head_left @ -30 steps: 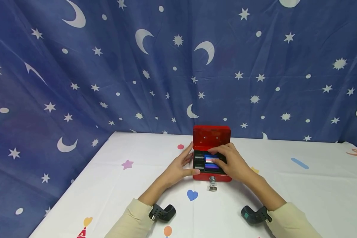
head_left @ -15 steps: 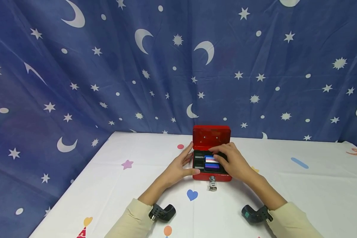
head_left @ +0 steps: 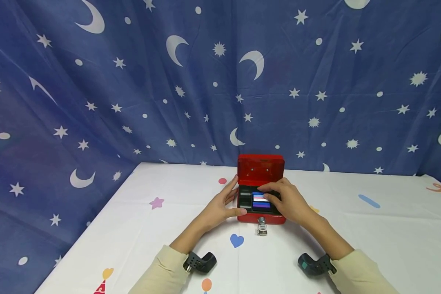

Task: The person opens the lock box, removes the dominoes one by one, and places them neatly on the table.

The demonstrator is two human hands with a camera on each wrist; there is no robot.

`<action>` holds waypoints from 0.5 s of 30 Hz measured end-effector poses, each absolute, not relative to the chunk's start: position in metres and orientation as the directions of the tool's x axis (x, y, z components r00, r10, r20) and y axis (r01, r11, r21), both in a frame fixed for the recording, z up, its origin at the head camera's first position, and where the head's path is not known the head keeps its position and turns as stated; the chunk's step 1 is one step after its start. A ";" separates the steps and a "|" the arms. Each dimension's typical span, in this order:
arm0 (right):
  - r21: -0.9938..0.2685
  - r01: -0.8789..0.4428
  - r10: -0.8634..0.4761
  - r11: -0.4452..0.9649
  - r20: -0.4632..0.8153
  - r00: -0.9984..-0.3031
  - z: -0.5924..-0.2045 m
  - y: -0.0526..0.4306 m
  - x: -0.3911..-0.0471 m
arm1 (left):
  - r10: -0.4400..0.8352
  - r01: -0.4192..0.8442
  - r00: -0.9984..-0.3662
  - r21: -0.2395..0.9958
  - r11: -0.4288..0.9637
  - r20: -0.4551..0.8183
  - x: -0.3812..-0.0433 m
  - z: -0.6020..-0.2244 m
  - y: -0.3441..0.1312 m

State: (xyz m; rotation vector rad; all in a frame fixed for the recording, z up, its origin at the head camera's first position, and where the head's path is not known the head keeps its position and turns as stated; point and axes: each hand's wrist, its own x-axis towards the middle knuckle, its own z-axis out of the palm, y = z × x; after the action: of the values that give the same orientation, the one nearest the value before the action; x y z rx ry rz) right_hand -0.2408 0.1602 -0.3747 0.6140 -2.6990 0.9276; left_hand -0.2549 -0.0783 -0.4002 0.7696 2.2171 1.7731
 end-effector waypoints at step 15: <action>-0.521 -0.485 -0.294 0.703 0.407 -0.864 -0.378 0.159 -0.243 | 0.493 0.284 -0.854 0.943 0.172 0.167 -0.253 -0.402 -0.078</action>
State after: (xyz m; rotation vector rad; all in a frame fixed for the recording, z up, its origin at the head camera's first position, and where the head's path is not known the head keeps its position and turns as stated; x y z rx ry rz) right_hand -0.2435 0.1593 -0.3780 0.6150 -2.6189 0.9221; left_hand -0.2533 -0.0785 -0.4022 0.7607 2.2629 1.7574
